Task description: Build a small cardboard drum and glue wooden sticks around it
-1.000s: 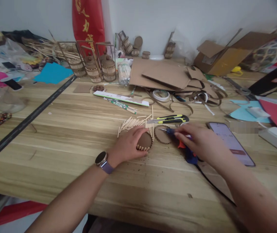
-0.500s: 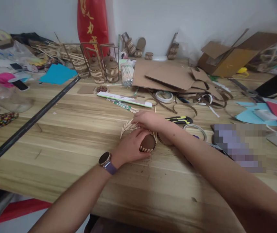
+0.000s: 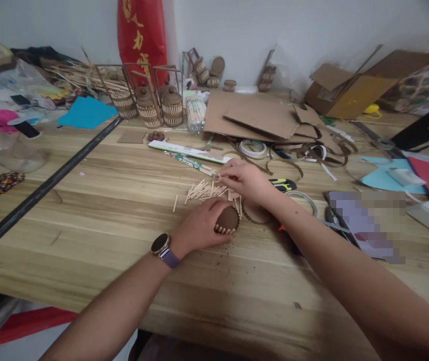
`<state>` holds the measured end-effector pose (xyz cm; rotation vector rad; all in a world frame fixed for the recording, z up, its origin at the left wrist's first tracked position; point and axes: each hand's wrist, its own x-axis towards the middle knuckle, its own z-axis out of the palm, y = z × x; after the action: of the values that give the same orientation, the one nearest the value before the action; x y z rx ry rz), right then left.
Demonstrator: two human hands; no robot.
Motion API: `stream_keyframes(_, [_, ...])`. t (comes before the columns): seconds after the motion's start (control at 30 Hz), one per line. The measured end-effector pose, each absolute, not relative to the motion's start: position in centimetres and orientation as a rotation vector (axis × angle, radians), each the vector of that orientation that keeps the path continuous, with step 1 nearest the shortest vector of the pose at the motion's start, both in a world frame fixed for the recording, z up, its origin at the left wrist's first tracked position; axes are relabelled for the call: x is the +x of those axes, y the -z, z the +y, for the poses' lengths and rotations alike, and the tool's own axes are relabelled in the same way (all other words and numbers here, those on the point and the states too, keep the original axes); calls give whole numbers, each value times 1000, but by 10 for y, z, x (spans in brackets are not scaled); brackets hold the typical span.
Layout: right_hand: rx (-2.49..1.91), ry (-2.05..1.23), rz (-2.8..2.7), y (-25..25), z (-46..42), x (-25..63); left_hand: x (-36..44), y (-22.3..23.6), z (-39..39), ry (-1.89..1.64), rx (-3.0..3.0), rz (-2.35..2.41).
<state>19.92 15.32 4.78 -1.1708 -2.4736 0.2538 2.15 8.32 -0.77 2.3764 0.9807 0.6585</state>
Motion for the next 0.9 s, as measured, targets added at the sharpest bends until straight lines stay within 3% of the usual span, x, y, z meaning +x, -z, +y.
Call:
stream_keyframes(0.3, [-1375, -713, -1839, -41, 64, 223, 21, 5, 82, -657, 2375, 980])
stream_keyframes(0.9, [-1297, -664, -2112, -10, 34, 221, 22, 9, 83, -709, 2389, 971])
